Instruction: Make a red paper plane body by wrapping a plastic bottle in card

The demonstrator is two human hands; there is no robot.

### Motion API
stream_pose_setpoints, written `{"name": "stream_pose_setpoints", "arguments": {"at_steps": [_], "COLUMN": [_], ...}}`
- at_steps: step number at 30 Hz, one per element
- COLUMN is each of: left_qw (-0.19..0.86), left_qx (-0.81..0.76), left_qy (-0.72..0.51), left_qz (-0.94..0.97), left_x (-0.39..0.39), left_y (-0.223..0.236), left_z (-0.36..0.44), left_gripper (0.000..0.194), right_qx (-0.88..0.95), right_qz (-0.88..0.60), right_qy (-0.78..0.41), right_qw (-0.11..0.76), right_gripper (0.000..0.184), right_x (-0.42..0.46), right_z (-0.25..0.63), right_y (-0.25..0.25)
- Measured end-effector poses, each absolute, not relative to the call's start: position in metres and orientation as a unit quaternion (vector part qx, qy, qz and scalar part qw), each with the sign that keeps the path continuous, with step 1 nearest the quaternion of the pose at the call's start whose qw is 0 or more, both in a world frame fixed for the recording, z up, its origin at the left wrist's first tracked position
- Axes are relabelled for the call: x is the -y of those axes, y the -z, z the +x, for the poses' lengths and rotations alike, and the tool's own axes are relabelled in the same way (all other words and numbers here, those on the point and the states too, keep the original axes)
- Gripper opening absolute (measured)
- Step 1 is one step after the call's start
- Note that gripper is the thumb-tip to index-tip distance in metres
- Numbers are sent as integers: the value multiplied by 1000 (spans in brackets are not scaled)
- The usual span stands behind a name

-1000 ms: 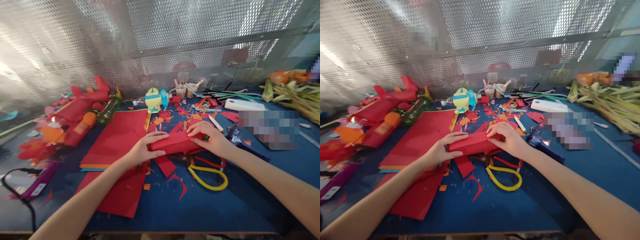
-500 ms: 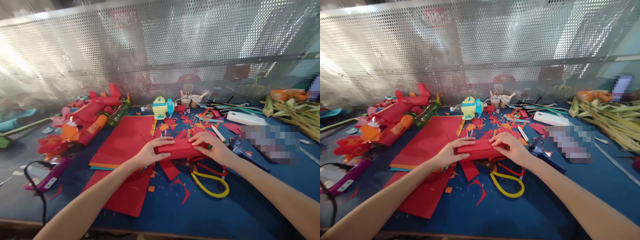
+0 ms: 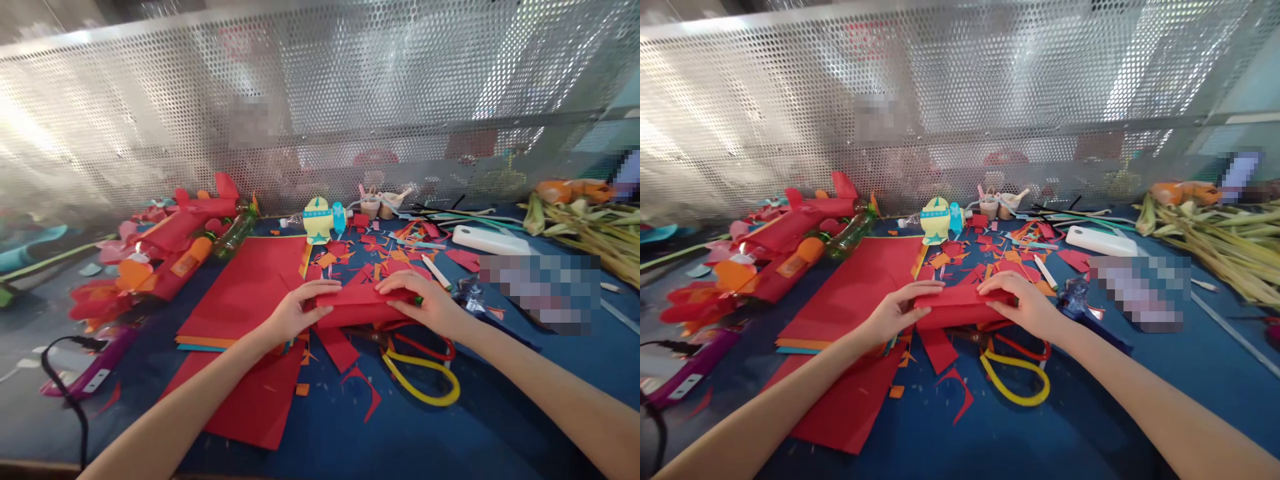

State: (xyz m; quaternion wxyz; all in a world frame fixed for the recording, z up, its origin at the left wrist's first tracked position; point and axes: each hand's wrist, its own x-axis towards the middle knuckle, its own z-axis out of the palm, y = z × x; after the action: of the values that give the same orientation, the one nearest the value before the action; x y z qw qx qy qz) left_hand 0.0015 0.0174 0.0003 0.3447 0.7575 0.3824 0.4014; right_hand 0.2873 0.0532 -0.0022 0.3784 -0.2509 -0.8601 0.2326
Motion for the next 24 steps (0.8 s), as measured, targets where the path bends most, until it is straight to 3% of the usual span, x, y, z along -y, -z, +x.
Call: {"name": "stream_pose_setpoints", "arguments": {"at_steps": [17,24], "left_qw": [382,351], "left_qx": [-432,-412], "left_qy": [-423,-440], "left_qz": [699,716], "left_x": [-17,-18], "left_y": [-2,-2], "left_z": [4,6], "left_gripper": [31,18], "right_qx": [861,862], "right_qz": [-243,-258], "right_qy": [-235,-244], "right_qw": [380,361], "right_gripper": [15,16], "right_x": [-53,-52], "right_z": [287,288], "right_y": [-2,-3]}}
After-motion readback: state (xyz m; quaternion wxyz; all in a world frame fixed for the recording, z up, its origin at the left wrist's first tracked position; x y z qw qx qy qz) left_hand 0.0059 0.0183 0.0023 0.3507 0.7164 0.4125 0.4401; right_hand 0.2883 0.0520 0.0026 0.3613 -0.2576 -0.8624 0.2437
